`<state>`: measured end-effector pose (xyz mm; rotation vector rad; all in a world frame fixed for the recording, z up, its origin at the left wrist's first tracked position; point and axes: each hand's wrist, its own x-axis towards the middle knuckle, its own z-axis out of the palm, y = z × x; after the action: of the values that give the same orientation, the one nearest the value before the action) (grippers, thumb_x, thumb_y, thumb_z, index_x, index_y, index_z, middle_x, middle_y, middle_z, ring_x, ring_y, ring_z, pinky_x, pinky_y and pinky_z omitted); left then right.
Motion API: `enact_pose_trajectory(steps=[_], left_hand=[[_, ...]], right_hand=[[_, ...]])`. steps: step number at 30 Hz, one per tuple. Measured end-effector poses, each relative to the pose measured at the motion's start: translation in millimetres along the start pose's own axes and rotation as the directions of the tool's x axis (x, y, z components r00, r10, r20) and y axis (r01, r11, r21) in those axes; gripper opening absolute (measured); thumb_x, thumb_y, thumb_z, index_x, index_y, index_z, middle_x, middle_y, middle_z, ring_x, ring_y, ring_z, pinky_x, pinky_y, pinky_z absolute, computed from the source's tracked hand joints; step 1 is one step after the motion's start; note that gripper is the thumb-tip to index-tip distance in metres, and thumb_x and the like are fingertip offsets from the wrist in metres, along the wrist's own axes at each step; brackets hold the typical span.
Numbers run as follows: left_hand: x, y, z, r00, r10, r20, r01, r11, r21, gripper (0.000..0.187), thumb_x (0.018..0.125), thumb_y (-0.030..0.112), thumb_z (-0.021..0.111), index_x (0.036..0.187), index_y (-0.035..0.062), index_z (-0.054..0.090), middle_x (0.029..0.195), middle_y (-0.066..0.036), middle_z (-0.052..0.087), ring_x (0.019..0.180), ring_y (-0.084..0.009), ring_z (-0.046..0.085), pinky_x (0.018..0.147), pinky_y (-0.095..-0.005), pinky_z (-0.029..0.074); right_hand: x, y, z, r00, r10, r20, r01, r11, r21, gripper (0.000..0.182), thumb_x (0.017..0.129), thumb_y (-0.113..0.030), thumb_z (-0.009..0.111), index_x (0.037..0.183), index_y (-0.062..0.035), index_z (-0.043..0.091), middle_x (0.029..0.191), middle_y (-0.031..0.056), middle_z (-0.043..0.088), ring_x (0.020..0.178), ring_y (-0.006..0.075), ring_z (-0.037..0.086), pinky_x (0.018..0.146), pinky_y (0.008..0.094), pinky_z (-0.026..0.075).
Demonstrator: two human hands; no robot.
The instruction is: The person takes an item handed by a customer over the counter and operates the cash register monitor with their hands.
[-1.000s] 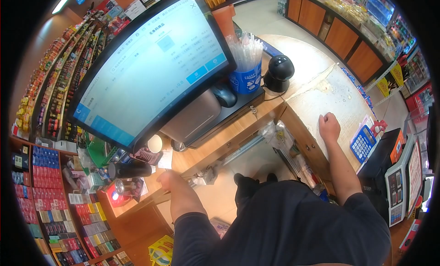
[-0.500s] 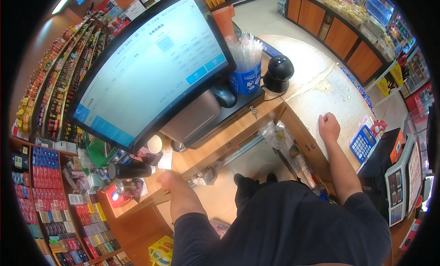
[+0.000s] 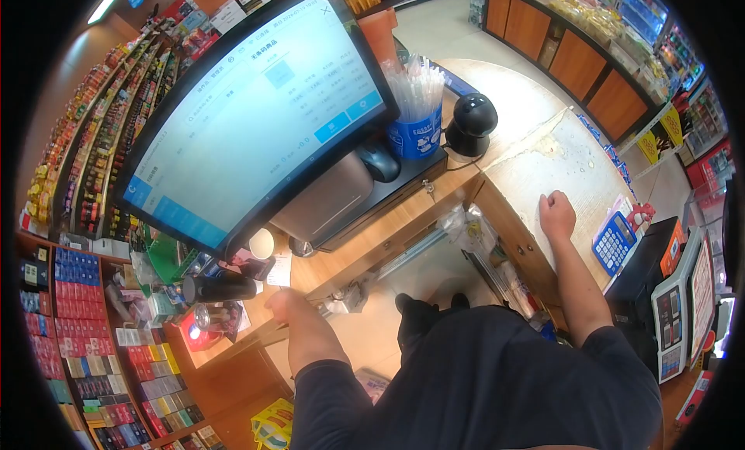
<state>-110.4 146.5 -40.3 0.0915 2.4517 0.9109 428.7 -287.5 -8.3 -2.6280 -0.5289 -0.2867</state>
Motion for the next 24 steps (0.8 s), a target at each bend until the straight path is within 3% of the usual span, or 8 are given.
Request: enact_pose_trajectory(steps=[5, 9, 11, 13, 24], left_hand=[[24, -5, 14, 1.000, 0.027, -0.010, -0.026, 0.998, 0.060, 0.040, 0.108, 0.022, 0.045, 0.140, -0.0011, 0.048, 0.134, -0.029, 0.061, 0.121, -0.0428, 0.066, 0.096, -0.0508, 0.060], [52, -12, 29, 0.995, 0.101, -0.011, -0.098, 0.982, 0.159, 0.045, 0.109, 0.029, 0.044, 0.139, -0.0033, 0.048, 0.133, -0.029, 0.062, 0.121, -0.0429, 0.066, 0.097, -0.0520, 0.059], [29, -7, 18, 0.999, 0.027, -0.038, -0.026, 0.999, 0.027, 0.051, 0.109, 0.036, 0.041, 0.138, -0.0061, 0.047, 0.132, -0.030, 0.064, 0.121, -0.0431, 0.066, 0.098, -0.0531, 0.058], [-60, 15, -33, 0.989, -0.135, -0.052, 0.120, 0.966, -0.230, 0.059, 0.109, 0.043, 0.039, 0.136, -0.0089, 0.046, 0.130, -0.030, 0.065, 0.121, -0.0435, 0.066, 0.100, -0.0540, 0.056], [-55, 14, -29, 0.987, -0.153, -0.052, 0.135, 0.955, -0.264, 0.068, 0.108, 0.052, 0.039, 0.136, -0.0090, 0.046, 0.133, -0.029, 0.066, 0.122, -0.0441, 0.066, 0.105, -0.0550, 0.052]], right_hand=[[0, -1, -1, 1.000, 0.006, 0.010, -0.006, 1.000, 0.000, 0.031, 0.095, -0.034, 0.068, 0.084, -0.0063, 0.059, 0.086, 0.0166, 0.065, 0.080, 0.0406, 0.064, 0.071, 0.0517, 0.049], [0, -3, -2, 1.000, 0.013, 0.008, -0.013, 1.000, 0.009, 0.030, 0.094, -0.032, 0.070, 0.083, -0.0066, 0.059, 0.086, 0.0168, 0.065, 0.081, 0.0415, 0.064, 0.072, 0.0527, 0.048], [0, -2, -1, 1.000, 0.010, 0.006, -0.010, 1.000, 0.008, 0.030, 0.094, -0.032, 0.070, 0.082, -0.0066, 0.059, 0.085, 0.0167, 0.065, 0.081, 0.0414, 0.064, 0.072, 0.0527, 0.049], [0, -3, -2, 1.000, 0.012, 0.009, -0.012, 1.000, 0.010, 0.030, 0.094, -0.032, 0.070, 0.082, -0.0066, 0.059, 0.085, 0.0166, 0.065, 0.081, 0.0413, 0.064, 0.072, 0.0526, 0.049], [0, -1, 0, 1.000, -0.002, -0.005, 0.002, 1.000, 0.006, 0.031, 0.095, -0.033, 0.068, 0.083, -0.0063, 0.059, 0.085, 0.0165, 0.065, 0.079, 0.0401, 0.064, 0.070, 0.0512, 0.049]])
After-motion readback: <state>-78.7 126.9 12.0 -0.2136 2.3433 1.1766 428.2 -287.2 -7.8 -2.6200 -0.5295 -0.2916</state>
